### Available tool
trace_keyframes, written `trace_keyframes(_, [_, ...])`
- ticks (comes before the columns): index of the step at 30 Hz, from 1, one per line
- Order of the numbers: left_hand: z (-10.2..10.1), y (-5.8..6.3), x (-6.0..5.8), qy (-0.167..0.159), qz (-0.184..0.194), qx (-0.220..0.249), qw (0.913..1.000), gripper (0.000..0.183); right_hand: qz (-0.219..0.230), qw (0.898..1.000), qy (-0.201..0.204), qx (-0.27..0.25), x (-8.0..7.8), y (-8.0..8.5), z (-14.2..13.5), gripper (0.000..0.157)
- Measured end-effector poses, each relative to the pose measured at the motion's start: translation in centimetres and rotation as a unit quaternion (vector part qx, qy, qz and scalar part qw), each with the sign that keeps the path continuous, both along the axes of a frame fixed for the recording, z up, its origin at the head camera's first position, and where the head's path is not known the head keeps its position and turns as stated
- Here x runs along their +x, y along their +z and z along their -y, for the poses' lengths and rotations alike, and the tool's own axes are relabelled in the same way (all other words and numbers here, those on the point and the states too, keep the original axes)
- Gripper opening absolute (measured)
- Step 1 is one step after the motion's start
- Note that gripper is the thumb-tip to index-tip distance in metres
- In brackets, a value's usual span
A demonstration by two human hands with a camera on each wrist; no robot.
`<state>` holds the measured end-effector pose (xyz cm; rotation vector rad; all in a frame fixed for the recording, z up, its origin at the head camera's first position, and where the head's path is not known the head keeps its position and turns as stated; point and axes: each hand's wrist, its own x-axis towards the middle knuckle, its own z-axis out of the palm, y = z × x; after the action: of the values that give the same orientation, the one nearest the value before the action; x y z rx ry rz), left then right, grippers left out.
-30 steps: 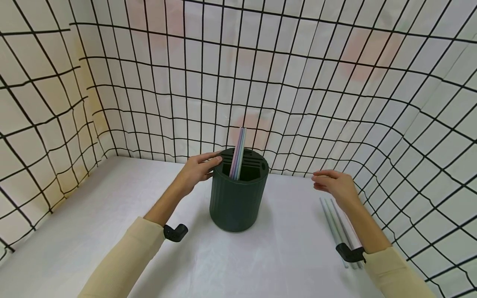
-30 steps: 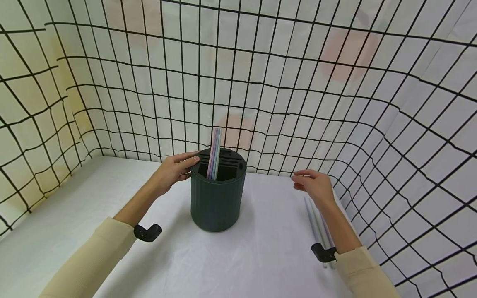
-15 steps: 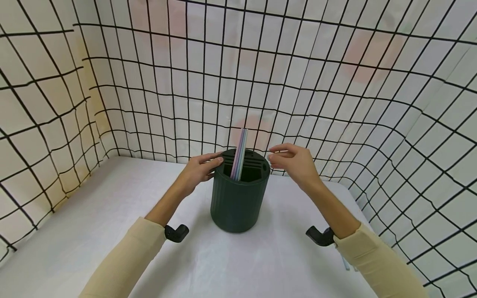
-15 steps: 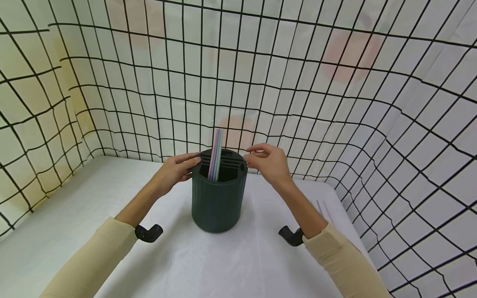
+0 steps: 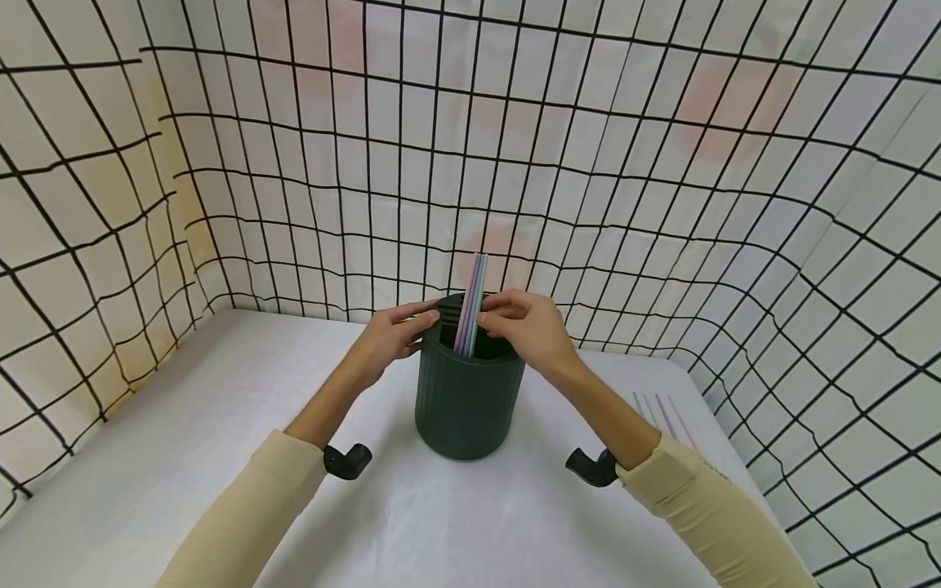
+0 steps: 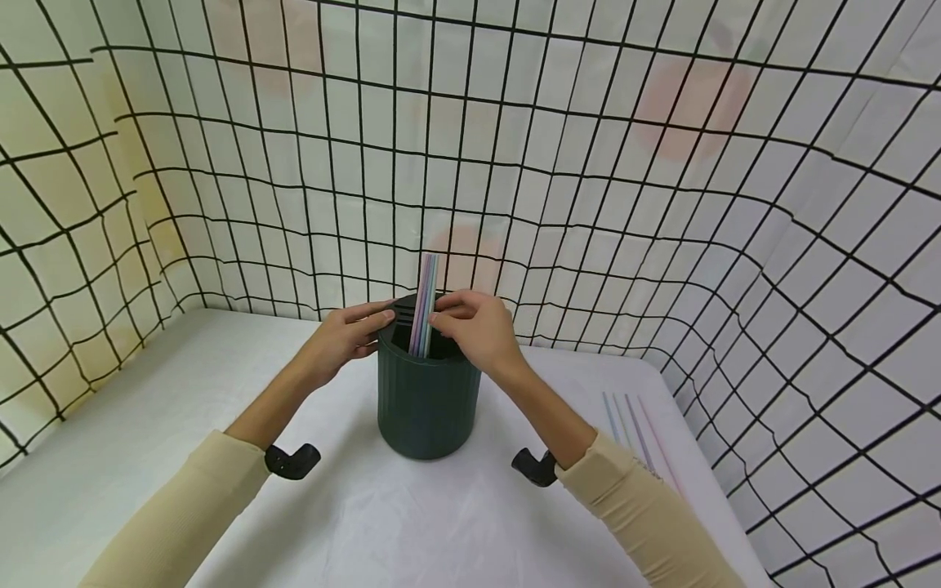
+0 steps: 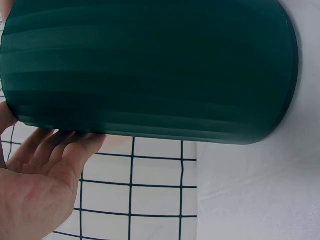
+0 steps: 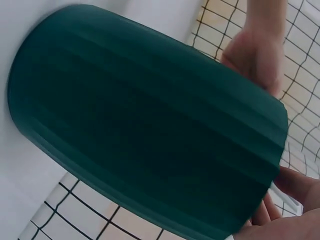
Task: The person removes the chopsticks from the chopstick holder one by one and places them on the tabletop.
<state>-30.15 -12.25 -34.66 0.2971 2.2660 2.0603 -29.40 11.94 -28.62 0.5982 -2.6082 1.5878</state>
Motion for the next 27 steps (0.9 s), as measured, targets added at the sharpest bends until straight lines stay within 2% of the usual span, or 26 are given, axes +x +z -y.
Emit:
trace_keyframes(5, [0.0, 0.0, 0.0, -0.001, 0.002, 0.0, 1.0, 0.051, -0.015, 1.0, -0.021, 0.014, 0.0, -0.8, 0.5, 0.028])
trace_keyframes(18, [0.1, -0.2, -0.1, 0.003, 0.001, 0.0, 1.0, 0.051, -0.062, 0.997, -0.035, 0.022, -0.4, -1.7, 1.0, 0.022])
trace_keyframes(27, [0.0, -0.1, 0.0, 0.002, -0.004, -0.001, 1.0, 0.05, -0.079, 0.996, -0.044, 0.004, -0.5, -2.0, 1.2, 0.018])
